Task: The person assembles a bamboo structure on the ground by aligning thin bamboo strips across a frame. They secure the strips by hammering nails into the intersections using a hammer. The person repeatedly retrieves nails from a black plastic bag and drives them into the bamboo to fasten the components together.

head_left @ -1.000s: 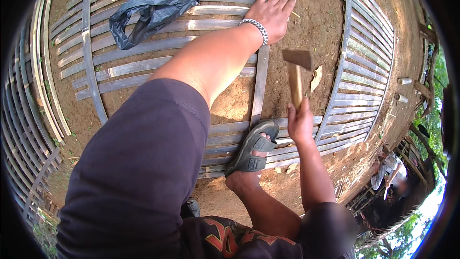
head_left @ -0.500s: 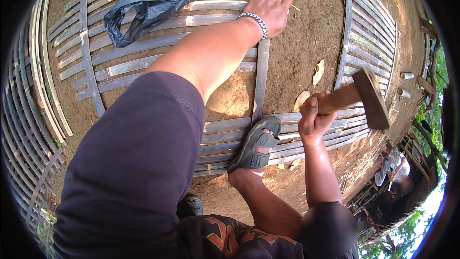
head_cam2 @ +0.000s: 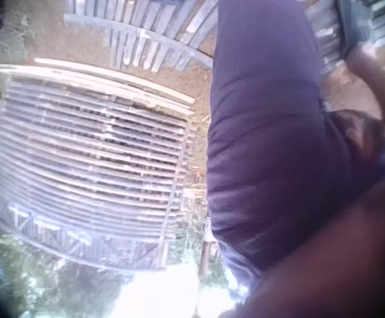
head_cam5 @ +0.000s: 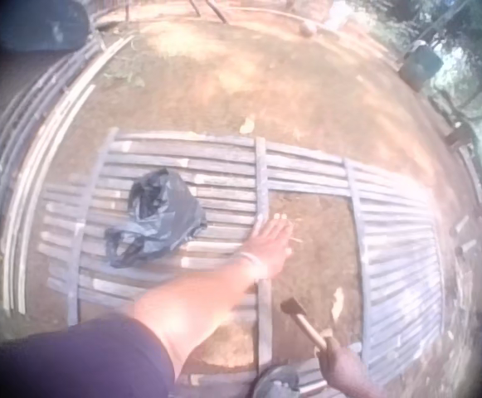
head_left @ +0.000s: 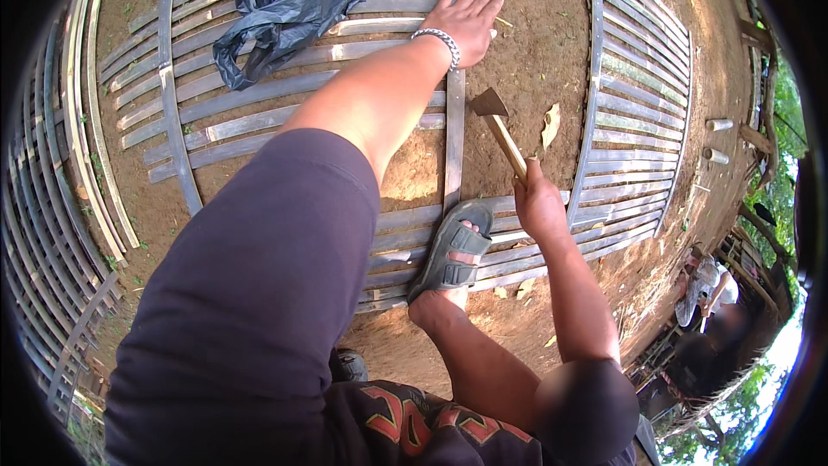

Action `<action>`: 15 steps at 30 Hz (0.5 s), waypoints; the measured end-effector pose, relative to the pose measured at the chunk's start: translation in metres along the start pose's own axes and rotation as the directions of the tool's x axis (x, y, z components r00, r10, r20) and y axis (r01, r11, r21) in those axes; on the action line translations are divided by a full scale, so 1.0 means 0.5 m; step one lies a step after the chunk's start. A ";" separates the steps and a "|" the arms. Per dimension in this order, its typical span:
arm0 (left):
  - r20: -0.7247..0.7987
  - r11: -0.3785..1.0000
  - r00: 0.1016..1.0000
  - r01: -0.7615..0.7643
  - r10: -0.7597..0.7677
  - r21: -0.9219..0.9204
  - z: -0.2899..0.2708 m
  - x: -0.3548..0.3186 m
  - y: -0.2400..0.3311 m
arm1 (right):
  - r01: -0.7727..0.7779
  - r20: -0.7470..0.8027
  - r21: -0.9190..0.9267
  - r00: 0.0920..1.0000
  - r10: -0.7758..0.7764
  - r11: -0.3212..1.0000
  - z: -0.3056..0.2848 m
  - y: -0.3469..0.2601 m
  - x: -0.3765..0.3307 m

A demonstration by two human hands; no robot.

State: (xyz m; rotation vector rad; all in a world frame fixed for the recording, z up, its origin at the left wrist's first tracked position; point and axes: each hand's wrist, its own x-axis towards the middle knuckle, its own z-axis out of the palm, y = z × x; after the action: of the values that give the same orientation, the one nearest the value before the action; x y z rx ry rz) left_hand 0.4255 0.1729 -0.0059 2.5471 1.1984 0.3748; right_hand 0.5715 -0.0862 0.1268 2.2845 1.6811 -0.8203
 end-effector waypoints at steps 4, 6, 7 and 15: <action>0.027 0.910 0.998 0.068 -0.062 -0.409 -0.102 -0.091 0.017 | -0.094 -0.005 0.082 0.995 0.095 0.992 -0.079 0.080 -0.159; 0.030 0.671 0.999 0.046 -0.035 -0.740 -0.229 -0.205 0.027 | -0.176 0.061 0.107 0.983 0.171 0.978 -0.115 0.117 -0.268; -0.148 0.690 0.986 -0.052 -0.081 -0.722 -0.288 -0.260 0.025 | -0.257 0.099 0.102 0.964 0.247 0.961 -0.123 0.131 -0.326; -0.069 0.791 0.981 0.106 -0.183 -0.603 -0.296 -0.411 -0.039 | -0.598 0.325 0.635 0.781 0.533 0.489 -0.039 0.027 -0.363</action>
State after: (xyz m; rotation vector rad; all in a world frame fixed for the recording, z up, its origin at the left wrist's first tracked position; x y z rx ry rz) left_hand 0.2319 0.0478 0.1010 1.8934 1.0857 0.7511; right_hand 0.5530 -0.2309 0.2374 2.9375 0.4216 -1.5372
